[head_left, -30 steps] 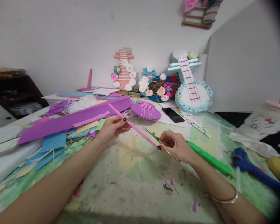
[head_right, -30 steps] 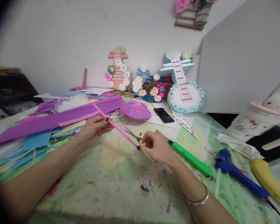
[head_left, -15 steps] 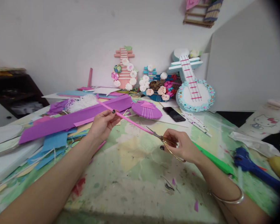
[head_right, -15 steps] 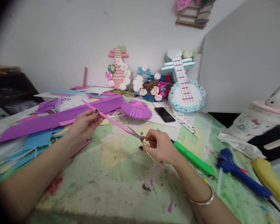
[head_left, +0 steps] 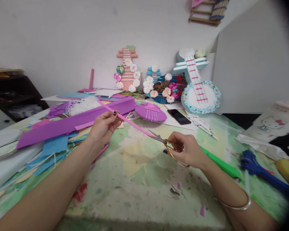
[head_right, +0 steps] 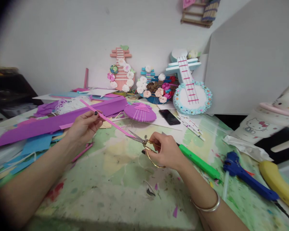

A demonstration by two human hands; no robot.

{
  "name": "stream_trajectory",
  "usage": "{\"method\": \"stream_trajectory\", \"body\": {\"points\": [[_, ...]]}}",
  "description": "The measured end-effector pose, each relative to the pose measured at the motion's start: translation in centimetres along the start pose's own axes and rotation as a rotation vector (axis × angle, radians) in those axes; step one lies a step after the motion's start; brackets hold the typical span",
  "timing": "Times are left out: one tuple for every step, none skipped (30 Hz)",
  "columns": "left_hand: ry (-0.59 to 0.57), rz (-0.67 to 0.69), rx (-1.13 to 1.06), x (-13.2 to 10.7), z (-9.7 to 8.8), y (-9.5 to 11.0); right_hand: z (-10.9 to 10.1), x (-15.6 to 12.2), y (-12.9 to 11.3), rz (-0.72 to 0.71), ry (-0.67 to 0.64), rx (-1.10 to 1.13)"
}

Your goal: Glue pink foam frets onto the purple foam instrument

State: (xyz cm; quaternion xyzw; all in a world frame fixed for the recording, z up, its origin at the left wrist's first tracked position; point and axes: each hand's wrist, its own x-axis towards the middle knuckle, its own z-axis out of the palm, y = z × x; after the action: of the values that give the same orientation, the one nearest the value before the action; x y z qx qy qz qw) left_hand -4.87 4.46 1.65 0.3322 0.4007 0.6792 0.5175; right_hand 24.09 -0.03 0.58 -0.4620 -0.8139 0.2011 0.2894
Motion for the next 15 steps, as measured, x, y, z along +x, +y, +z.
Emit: {"method": "stream_trajectory", "body": {"points": [[0.0,-0.001,0.0,-0.05,0.06,0.04,0.0,-0.03,0.01,0.001,-0.003,0.002],[-0.004,0.001,-0.002,-0.09,0.1,0.08,-0.02,-0.06,0.01,0.002,-0.007,0.004],[-0.008,0.004,-0.006,-0.1,0.12,0.1,-0.03,-0.09,0.0,0.003,-0.01,0.005],[-0.012,0.007,-0.011,-0.1,0.12,0.11,-0.04,-0.1,-0.02,0.003,-0.014,0.007],[-0.016,0.01,-0.019,-0.07,0.1,0.1,-0.05,-0.1,-0.07,0.003,-0.016,0.01],[-0.02,0.012,-0.029,-0.03,0.07,0.09,-0.05,-0.09,-0.12,0.004,-0.017,0.014],[-0.023,0.011,-0.039,0.03,0.03,0.07,-0.04,-0.07,-0.17,0.004,-0.016,0.019],[-0.025,0.011,-0.047,0.08,-0.01,0.05,-0.02,-0.05,-0.21,0.005,-0.016,0.023],[-0.028,0.01,-0.053,0.12,-0.05,0.04,0.01,-0.03,-0.23,0.005,-0.019,0.027],[-0.03,0.01,-0.058,0.15,-0.07,0.03,0.04,-0.03,-0.23,0.005,-0.021,0.028],[-0.032,0.01,-0.06,0.17,-0.09,0.04,0.07,-0.03,-0.19,0.003,-0.024,0.029],[-0.032,0.01,-0.062,0.18,-0.08,0.06,0.1,-0.04,-0.14,0.003,-0.024,0.027],[-0.032,0.011,-0.064,0.17,-0.07,0.07,0.13,-0.06,-0.07,0.002,-0.024,0.023],[-0.032,0.009,-0.063,0.15,-0.05,0.1,0.15,-0.07,-0.01,0.0,-0.018,0.018],[-0.029,0.007,-0.06,0.13,-0.02,0.12,0.17,-0.09,0.05,-0.004,-0.01,0.012]]}}
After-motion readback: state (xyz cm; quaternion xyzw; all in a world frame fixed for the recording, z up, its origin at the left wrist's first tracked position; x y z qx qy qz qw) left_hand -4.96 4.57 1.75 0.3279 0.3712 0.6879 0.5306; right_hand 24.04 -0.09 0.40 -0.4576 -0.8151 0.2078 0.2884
